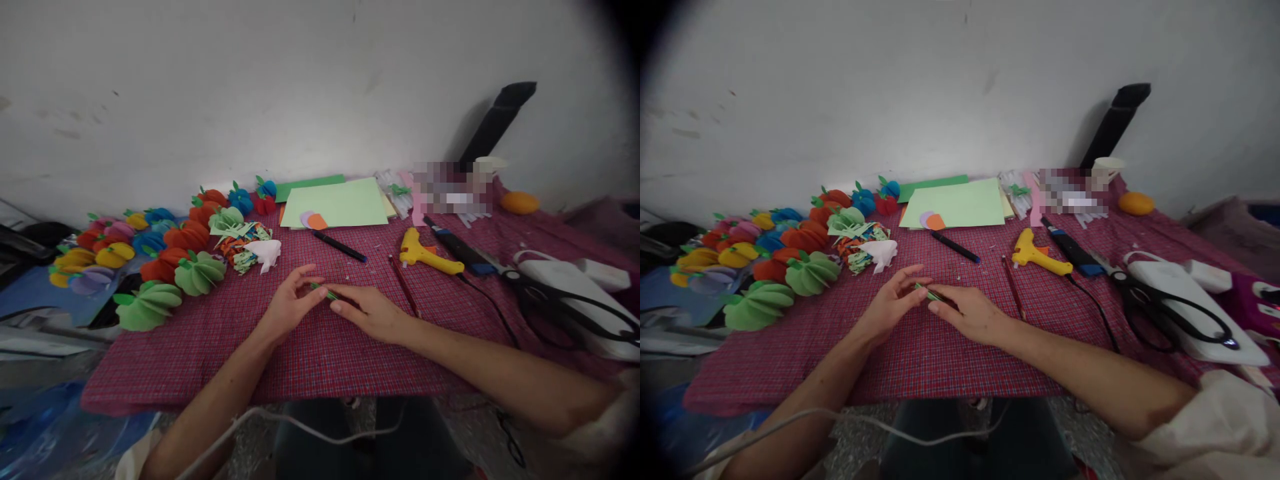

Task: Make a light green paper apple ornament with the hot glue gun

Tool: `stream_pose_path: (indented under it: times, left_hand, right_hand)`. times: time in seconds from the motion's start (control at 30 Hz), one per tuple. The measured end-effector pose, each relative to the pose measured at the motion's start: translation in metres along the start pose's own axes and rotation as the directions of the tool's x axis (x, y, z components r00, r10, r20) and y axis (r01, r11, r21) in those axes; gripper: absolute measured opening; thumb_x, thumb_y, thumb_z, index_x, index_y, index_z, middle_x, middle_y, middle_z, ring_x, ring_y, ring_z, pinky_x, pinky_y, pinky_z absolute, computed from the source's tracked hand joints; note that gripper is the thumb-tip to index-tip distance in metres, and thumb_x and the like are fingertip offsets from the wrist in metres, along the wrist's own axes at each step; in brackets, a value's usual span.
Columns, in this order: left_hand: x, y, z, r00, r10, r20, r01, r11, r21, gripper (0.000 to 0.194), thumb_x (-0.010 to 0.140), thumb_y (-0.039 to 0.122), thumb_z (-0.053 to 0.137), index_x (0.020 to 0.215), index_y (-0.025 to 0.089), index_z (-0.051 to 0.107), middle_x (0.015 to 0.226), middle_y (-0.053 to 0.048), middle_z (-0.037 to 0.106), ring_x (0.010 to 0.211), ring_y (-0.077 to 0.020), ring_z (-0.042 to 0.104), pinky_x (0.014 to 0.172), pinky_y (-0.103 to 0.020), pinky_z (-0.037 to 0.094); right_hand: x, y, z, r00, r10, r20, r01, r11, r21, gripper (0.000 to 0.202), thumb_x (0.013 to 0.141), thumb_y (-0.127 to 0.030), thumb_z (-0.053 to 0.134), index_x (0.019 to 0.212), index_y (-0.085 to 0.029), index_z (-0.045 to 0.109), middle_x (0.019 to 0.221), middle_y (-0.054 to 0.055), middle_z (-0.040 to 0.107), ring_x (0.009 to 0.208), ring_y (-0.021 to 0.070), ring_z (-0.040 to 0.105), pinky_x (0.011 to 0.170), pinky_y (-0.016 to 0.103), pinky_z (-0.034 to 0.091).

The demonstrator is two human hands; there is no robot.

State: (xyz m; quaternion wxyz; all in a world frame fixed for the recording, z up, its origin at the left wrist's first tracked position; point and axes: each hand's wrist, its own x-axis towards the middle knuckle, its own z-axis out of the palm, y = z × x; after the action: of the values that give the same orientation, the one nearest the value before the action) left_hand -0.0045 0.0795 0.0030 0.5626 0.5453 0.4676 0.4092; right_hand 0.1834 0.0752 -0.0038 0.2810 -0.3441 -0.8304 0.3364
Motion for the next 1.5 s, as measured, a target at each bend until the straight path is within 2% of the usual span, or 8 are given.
stream_pose_path:
  times: [0.17,0.3,0.4,0.53,0.73,1.07,1.33,1.5]
  left_hand:
    - [0.000,-0.001,-0.001,0.997,0.071,0.036,-0.071,0.997,0.001,0.058,0.071,0.031,0.068,0.121,0.019,0.041,0.113,-0.011,0.057,0.096,-0.0183,0.057,0.086,-0.036,0.043]
    - [-0.001,0.000,0.000,0.996,0.090,0.013,-0.091,0.996,0.008,0.066,0.070,0.031,0.068,0.127,0.020,0.037,0.122,-0.013,0.051,0.106,-0.0211,0.053,0.089,-0.037,0.042]
    - [-0.002,0.001,0.002,0.998,0.064,0.015,-0.063,0.998,-0.009,0.066,0.068,0.030,0.070,0.126,0.017,0.039,0.123,-0.014,0.051,0.111,-0.0229,0.050,0.094,-0.039,0.040]
    - [-0.003,0.002,0.005,0.998,0.017,0.062,-0.014,0.999,-0.040,0.062,0.068,0.029,0.070,0.122,0.015,0.043,0.116,-0.012,0.059,0.105,-0.0215,0.055,0.094,-0.039,0.041]
    - [-0.004,0.005,0.005,0.994,0.053,0.099,-0.053,0.999,-0.002,0.045,0.070,0.029,0.069,0.110,0.016,0.055,0.106,-0.008,0.065,0.098,-0.0201,0.060,0.090,-0.037,0.044]
    - [-0.005,0.006,0.002,0.996,0.032,0.088,-0.026,0.998,-0.061,0.046,0.071,0.026,0.068,0.113,0.016,0.054,0.106,-0.007,0.064,0.099,-0.0188,0.057,0.089,-0.032,0.043]
    - [-0.004,0.000,-0.002,0.997,0.046,0.064,-0.039,0.993,-0.108,0.048,0.071,0.023,0.063,0.118,0.018,0.054,0.115,-0.007,0.062,0.104,-0.0207,0.055,0.092,-0.034,0.041]
    - [-0.003,-0.002,-0.003,0.995,0.078,0.056,-0.075,0.996,-0.050,0.050,0.070,0.017,0.056,0.120,0.020,0.055,0.116,-0.005,0.062,0.101,-0.0207,0.056,0.092,-0.035,0.041]
  right_hand:
    - [0.003,0.003,0.003,0.996,0.089,-0.028,-0.076,0.949,0.305,0.035,0.086,-0.035,0.052,0.118,-0.023,0.054,0.112,0.005,0.063,0.106,0.0199,0.057,0.092,0.037,0.044]
    - [0.006,0.009,0.009,0.984,0.174,-0.032,-0.118,0.781,0.614,0.037,0.077,-0.030,0.064,0.111,-0.023,0.053,0.116,0.005,0.061,0.105,0.0176,0.058,0.093,0.036,0.045]
    - [0.007,0.011,0.010,0.975,0.223,-0.020,-0.143,0.692,0.707,0.043,0.071,-0.026,0.069,0.109,-0.024,0.050,0.112,0.005,0.062,0.103,0.0174,0.060,0.091,0.037,0.047]
    - [0.007,0.013,0.010,0.977,0.211,0.002,-0.142,0.654,0.743,0.050,0.066,-0.021,0.073,0.110,-0.024,0.048,0.108,0.005,0.062,0.101,0.0176,0.060,0.091,0.038,0.048]
    - [0.007,0.012,0.009,0.983,0.181,0.005,-0.122,0.643,0.756,0.053,0.066,-0.018,0.072,0.112,-0.024,0.047,0.111,0.005,0.061,0.105,0.0185,0.058,0.094,0.040,0.046]
    - [0.007,0.004,0.000,0.984,0.175,0.026,-0.138,0.669,0.730,0.046,0.076,-0.021,0.065,0.117,-0.025,0.046,0.116,0.005,0.062,0.107,0.0179,0.057,0.096,0.038,0.043]
    - [0.007,0.005,-0.006,0.984,0.177,0.036,-0.147,0.666,0.731,0.036,0.079,-0.026,0.062,0.113,-0.024,0.053,0.118,0.005,0.060,0.107,0.0199,0.056,0.095,0.038,0.043]
    - [0.007,0.005,-0.007,0.981,0.190,0.039,-0.161,0.689,0.707,0.034,0.080,-0.031,0.060,0.114,-0.027,0.055,0.119,0.003,0.059,0.108,0.0194,0.056,0.095,0.038,0.044]
